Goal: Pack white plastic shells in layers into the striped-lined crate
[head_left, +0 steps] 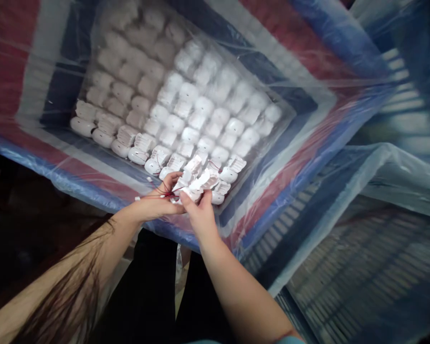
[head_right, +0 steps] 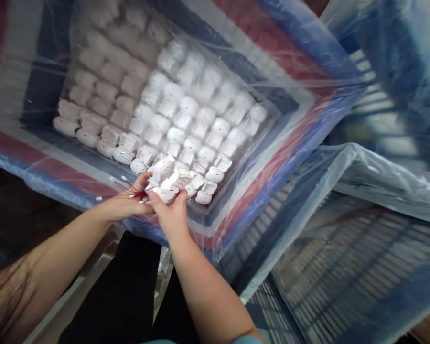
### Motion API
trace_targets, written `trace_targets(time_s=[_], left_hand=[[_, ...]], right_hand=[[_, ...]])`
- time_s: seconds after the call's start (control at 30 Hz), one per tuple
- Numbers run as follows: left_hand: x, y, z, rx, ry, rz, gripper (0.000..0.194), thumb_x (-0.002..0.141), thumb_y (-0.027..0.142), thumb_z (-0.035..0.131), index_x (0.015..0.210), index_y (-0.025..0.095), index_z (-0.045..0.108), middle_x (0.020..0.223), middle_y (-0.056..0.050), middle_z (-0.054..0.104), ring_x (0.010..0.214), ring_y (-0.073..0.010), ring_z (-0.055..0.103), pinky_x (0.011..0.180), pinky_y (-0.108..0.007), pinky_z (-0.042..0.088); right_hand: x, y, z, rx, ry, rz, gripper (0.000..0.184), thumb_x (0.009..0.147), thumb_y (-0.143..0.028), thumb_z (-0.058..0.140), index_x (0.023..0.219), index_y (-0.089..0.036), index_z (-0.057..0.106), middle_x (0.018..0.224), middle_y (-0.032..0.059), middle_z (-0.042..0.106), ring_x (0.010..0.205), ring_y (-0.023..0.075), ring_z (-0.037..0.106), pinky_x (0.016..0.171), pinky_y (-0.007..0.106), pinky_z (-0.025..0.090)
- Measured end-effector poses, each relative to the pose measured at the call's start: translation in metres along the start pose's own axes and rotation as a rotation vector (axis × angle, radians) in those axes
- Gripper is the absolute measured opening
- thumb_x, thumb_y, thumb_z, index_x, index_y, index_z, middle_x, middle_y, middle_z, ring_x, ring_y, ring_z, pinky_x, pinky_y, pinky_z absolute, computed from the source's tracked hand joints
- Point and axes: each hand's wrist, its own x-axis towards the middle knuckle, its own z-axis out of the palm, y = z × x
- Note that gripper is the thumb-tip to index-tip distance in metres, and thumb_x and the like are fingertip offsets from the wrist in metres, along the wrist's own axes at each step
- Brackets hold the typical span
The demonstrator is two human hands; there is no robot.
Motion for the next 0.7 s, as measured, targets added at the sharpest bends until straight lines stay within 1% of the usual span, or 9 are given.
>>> trace_targets(time_s=[0.07, 0.13, 0.23, 0.3, 0.37, 0.47, 0.57, 0.63, 0.7], left_hand=[[0.014, 0.004, 0.001, 0.046, -0.104, -0.009, 0.098, 0.049, 0.013, 0.081, 0.130, 0.026, 0.027, 0.119, -0.004, 0.054, 0.097, -0.0152, 0.058, 0.093, -0.029, 0.043], [0.028, 0.006, -0.002, 0.004, -0.147, -0.065, 0.091, 0.051, 0.019, 0.083, 0.126, 0.025, 0.033, 0.107, -0.001, 0.058, 0.084, -0.0116, 0.059, 0.080, -0.024, 0.046], [0.049, 0.005, -0.013, -0.078, -0.107, -0.163, 0.071, 0.057, 0.039, 0.082, 0.115, 0.022, 0.046, 0.085, 0.002, 0.061, 0.061, -0.0078, 0.054, 0.055, -0.018, 0.039], [0.065, 0.004, -0.021, -0.110, -0.058, -0.209, 0.064, 0.056, 0.046, 0.082, 0.106, 0.020, 0.051, 0.076, 0.002, 0.060, 0.055, -0.0080, 0.051, 0.048, -0.017, 0.034], [0.085, 0.002, -0.028, -0.159, 0.005, -0.218, 0.060, 0.053, 0.044, 0.084, 0.098, 0.019, 0.053, 0.074, 0.002, 0.059, 0.054, -0.0095, 0.053, 0.046, -0.017, 0.033], [0.122, -0.001, -0.032, -0.221, 0.169, -0.192, 0.052, 0.051, 0.035, 0.084, 0.090, 0.018, 0.053, 0.072, 0.002, 0.059, 0.052, -0.0100, 0.054, 0.042, -0.017, 0.028], [0.160, -0.005, -0.030, -0.230, 0.334, -0.164, 0.044, 0.055, 0.029, 0.080, 0.087, 0.018, 0.051, 0.068, 0.002, 0.058, 0.048, -0.0085, 0.050, 0.039, -0.017, 0.019], [0.182, -0.008, -0.026, -0.208, 0.369, -0.150, 0.042, 0.056, 0.025, 0.078, 0.088, 0.019, 0.051, 0.069, 0.002, 0.058, 0.049, -0.0080, 0.050, 0.040, -0.017, 0.018], [0.199, -0.013, -0.022, -0.179, 0.347, -0.147, 0.041, 0.055, 0.022, 0.077, 0.088, 0.018, 0.052, 0.070, 0.002, 0.059, 0.051, -0.0086, 0.051, 0.042, -0.018, 0.021]], right_hand=[[0.014, -0.006, -0.005, 0.101, 0.078, 0.053, 0.058, 0.068, -0.044, 0.070, 0.110, -0.019, 0.040, 0.116, 0.0102, 0.061, 0.107, 0.0202, 0.059, 0.097, 0.038, 0.048], [0.021, -0.005, -0.010, 0.127, 0.119, 0.078, 0.054, 0.066, -0.041, 0.071, 0.106, -0.019, 0.043, 0.112, 0.0089, 0.063, 0.104, 0.0202, 0.061, 0.096, 0.038, 0.048], [0.026, 0.005, -0.017, 0.162, 0.119, 0.091, 0.052, 0.067, -0.043, 0.068, 0.107, -0.018, 0.045, 0.112, 0.0087, 0.063, 0.102, 0.0204, 0.061, 0.093, 0.037, 0.049], [0.034, 0.013, -0.025, 0.137, 0.125, 0.086, 0.054, 0.071, -0.048, 0.063, 0.111, -0.017, 0.044, 0.115, 0.0094, 0.062, 0.103, 0.0207, 0.061, 0.090, 0.037, 0.050], [0.050, 0.019, -0.037, -0.038, 0.227, 0.105, 0.059, 0.072, -0.054, 0.059, 0.115, -0.016, 0.043, 0.117, 0.0128, 0.060, 0.106, 0.0229, 0.060, 0.090, 0.038, 0.049], [0.088, 0.019, -0.061, -0.500, 0.419, 0.264, 0.071, 0.066, -0.061, 0.060, 0.114, -0.011, 0.047, 0.119, 0.0235, 0.056, 0.113, 0.0315, 0.055, 0.090, 0.044, 0.048], [0.131, 0.013, -0.074, -0.793, 0.413, 0.413, 0.080, 0.064, -0.065, 0.059, 0.118, -0.007, 0.049, 0.121, 0.0298, 0.051, 0.116, 0.0383, 0.051, 0.090, 0.050, 0.046], [0.156, 0.011, -0.074, -0.870, 0.399, 0.421, 0.082, 0.065, -0.062, 0.060, 0.123, -0.005, 0.046, 0.123, 0.0308, 0.049, 0.115, 0.0391, 0.051, 0.090, 0.050, 0.045], [0.174, 0.014, -0.067, -0.918, 0.408, 0.402, 0.084, 0.067, -0.058, 0.062, 0.127, -0.004, 0.042, 0.125, 0.0313, 0.047, 0.115, 0.0383, 0.051, 0.090, 0.048, 0.045]])
